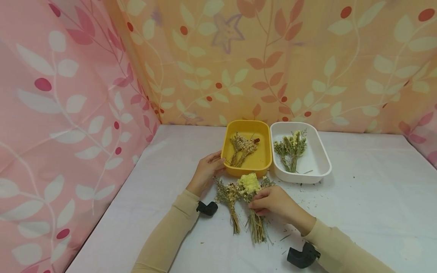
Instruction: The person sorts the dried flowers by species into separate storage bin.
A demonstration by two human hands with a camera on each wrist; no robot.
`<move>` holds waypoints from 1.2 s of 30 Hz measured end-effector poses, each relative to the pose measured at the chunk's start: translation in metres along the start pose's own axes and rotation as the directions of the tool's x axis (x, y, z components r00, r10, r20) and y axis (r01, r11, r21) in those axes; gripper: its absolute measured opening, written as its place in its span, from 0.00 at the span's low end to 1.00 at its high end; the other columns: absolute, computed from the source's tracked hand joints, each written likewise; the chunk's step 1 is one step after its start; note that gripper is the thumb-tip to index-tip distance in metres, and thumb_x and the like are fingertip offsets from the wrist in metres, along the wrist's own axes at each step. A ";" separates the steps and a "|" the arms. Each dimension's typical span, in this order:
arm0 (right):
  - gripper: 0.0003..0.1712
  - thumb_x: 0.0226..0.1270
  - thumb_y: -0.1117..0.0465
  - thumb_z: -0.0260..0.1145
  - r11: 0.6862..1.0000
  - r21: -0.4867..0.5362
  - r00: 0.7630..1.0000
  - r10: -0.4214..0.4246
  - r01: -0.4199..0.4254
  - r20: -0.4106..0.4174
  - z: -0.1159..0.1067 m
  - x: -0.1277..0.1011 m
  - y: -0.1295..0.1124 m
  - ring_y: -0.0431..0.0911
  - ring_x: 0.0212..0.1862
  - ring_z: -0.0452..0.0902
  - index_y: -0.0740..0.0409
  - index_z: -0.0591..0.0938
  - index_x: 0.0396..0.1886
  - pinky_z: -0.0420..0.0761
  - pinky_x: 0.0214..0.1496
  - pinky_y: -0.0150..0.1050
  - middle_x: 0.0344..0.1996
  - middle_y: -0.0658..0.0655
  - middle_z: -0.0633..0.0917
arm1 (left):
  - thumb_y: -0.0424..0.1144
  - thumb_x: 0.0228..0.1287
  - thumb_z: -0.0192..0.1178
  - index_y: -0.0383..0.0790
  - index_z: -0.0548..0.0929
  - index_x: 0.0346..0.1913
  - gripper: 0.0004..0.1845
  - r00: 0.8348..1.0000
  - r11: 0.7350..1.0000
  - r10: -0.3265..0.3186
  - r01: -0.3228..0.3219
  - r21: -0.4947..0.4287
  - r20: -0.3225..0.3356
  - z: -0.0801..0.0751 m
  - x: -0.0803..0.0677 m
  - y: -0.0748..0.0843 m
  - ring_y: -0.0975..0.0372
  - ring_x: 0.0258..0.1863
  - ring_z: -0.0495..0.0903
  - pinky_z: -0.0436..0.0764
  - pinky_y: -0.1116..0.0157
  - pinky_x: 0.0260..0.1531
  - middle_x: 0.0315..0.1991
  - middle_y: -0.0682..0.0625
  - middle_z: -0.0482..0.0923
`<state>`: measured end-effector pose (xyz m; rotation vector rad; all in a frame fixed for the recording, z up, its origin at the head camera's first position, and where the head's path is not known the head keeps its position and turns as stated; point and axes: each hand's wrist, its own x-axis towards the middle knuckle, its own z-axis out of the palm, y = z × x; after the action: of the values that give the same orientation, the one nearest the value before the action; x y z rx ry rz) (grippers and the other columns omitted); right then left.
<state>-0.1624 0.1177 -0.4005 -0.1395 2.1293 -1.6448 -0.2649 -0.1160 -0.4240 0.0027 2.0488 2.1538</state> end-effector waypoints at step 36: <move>0.05 0.67 0.62 0.68 0.993 0.079 0.996 -0.091 0.091 0.001 -0.066 -0.018 -0.040 0.37 0.35 0.85 0.57 0.88 0.38 0.89 0.45 0.33 0.33 0.44 0.89 | 0.36 0.72 0.60 0.38 0.70 0.71 0.27 1.000 1.000 -0.010 0.010 0.002 -0.010 0.001 0.001 0.000 0.49 0.57 0.83 0.85 0.57 0.56 0.67 0.38 0.74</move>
<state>-0.1801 0.1719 -0.3452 -0.2187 2.0789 -1.7755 -0.2661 -0.1150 -0.4238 -0.0190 2.0524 2.1496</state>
